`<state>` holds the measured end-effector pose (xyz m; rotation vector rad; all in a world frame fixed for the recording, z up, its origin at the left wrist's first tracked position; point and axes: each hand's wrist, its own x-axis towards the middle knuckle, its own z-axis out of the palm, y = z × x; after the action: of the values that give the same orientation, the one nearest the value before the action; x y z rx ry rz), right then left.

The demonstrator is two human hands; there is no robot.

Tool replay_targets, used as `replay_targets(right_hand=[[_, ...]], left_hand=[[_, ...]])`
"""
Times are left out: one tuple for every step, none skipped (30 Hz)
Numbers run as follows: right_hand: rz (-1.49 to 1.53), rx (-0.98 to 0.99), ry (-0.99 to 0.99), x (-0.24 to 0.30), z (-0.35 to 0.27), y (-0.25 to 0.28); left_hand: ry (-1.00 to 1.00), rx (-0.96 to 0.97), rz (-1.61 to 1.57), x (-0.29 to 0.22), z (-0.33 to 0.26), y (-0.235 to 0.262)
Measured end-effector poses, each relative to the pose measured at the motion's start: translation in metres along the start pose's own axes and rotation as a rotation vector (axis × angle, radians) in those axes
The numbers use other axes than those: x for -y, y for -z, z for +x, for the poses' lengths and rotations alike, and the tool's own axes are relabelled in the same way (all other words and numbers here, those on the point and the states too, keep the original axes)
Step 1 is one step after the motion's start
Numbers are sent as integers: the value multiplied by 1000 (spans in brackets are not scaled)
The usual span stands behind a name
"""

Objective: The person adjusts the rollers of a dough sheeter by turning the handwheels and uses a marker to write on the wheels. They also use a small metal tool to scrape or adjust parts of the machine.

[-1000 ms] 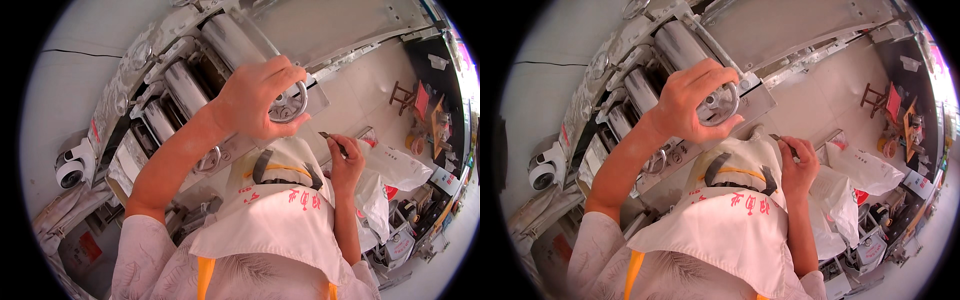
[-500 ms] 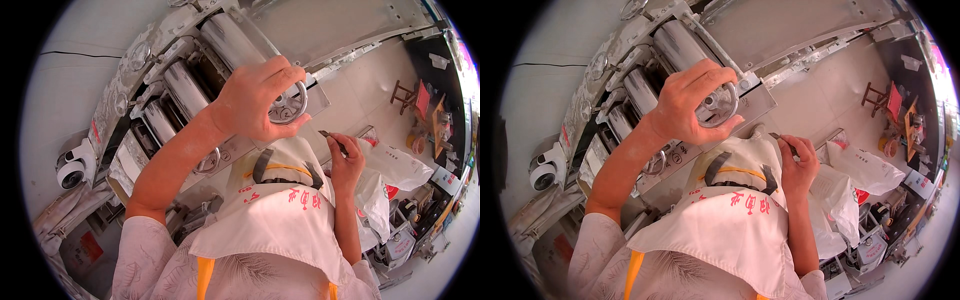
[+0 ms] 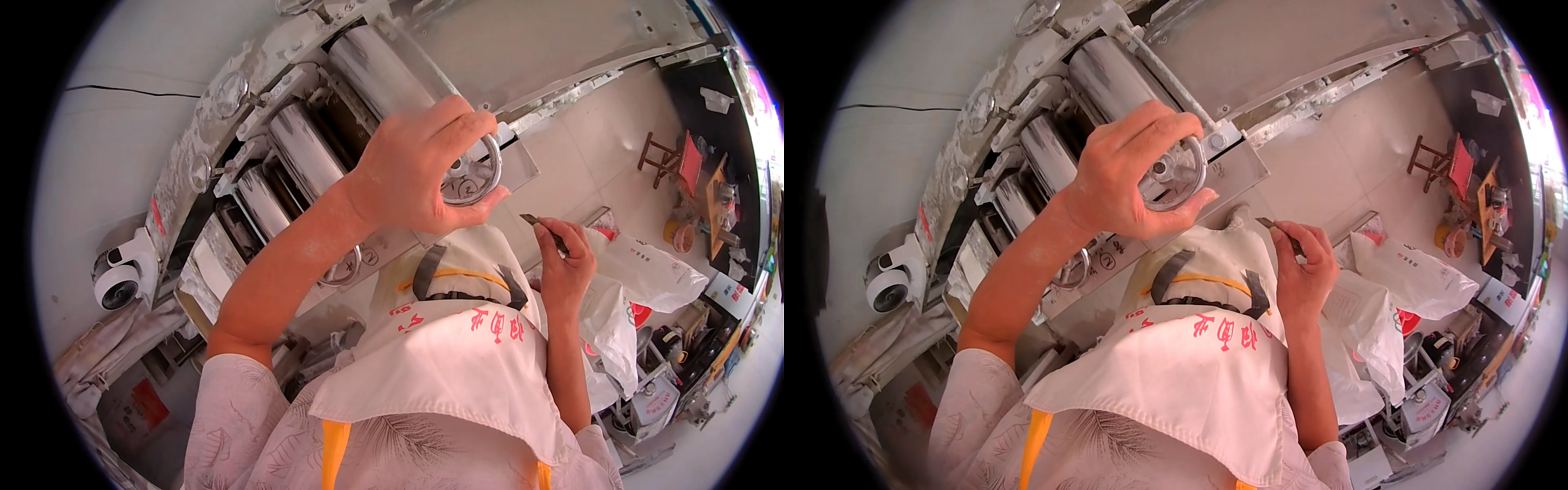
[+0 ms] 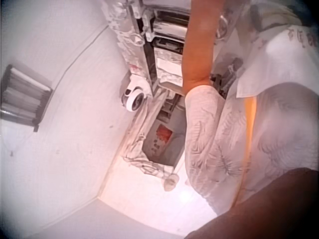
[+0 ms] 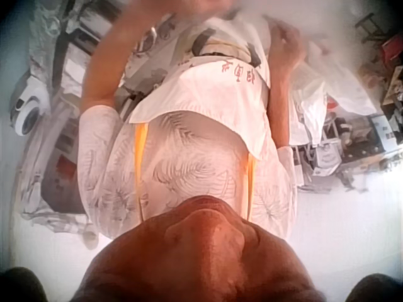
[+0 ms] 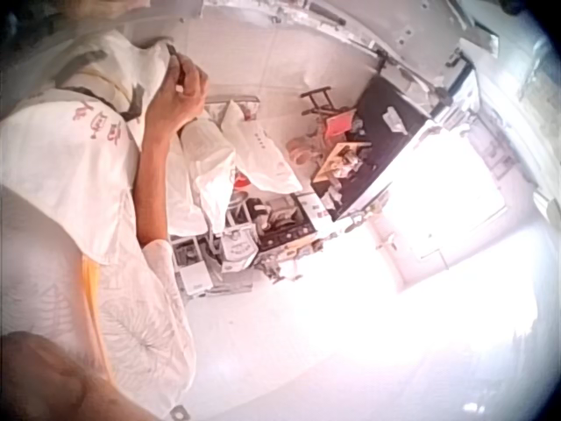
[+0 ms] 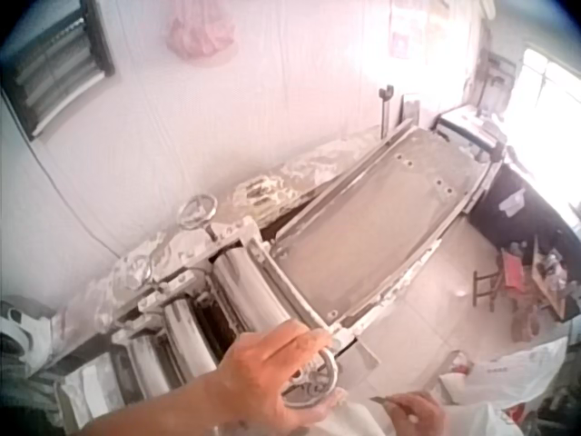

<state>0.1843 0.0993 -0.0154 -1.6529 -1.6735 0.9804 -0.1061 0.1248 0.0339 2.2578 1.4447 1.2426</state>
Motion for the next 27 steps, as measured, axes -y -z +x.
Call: replay_targets(right_hand=[[-6, -1, 0, 2, 0, 0], [-2, 0, -2, 2, 0, 0], [2, 1, -4, 2, 0, 1], [4, -2, -2, 1, 0, 2], [12, -20, 0, 1, 1, 2], [20, -38, 4, -1, 2, 4], [33, -57, 14, -1, 6, 6], [32, -72, 5, 0, 9, 9], [31, -88, -3, 0, 12, 14], [29, -111, -6, 1, 17, 19], [55, -132, 17, 1, 21, 22], [81, -143, 13, 3, 24, 24], [108, -154, 4, 4, 27, 26], [136, -163, -4, 6, 30, 28], [164, -167, 11, 7, 35, 28], [192, -168, 19, 7, 37, 27], [219, -169, 27, 7, 39, 26], [239, -160, 41, 8, 43, 24], [254, -148, 49, 7, 44, 22], [269, -135, 57, 7, 45, 22], [266, -131, 61, 8, 45, 22], [266, -123, 62, 7, 45, 21], [266, -115, 62, 7, 45, 21], [272, -113, 59, 6, 47, 22], [275, -106, 48, 5, 47, 22], [278, -100, 37, 4, 47, 22], [273, -95, 33, 2, 48, 23]], left_hand=[[2, 1, 4, 0, 0, 1], [5, 1, -2, -1, 0, 1], [7, 2, -8, -1, 0, 2], [6, -2, -15, -1, 0, 2], [11, 4, -25, -1, 0, 2], [16, 9, -35, -1, -1, 2], [18, 11, -37, -2, 2, 4], [21, 15, -43, -2, 2, 5], [23, 17, -49, -3, 1, 6], [17, 15, -56, -2, 2, 6], [33, 26, -64, -4, 2, 7], [41, 31, -58, -6, 3, 9], [51, 39, -54, -8, 3, 10], [61, 48, -49, -9, 3, 11], [81, 56, -55, -11, 5, 12], [83, 49, -49, -12, 4, 12], [84, 44, -43, -12, 4, 11], [87, 38, -37, -13, 5, 11], [103, 44, -32, -14, 4, 11], [120, 49, -26, -15, 4, 11], [137, 55, -21, -16, 4, 11], [176, 45, -27, -19, 3, 9], [215, 35, -33, -21, 1, 8], [254, 26, -40, -23, 1, 6], [277, 29, -39, -24, -2, 5], [299, 33, -39, -24, -4, 5], [320, 37, -39, -24, -6, 5]])
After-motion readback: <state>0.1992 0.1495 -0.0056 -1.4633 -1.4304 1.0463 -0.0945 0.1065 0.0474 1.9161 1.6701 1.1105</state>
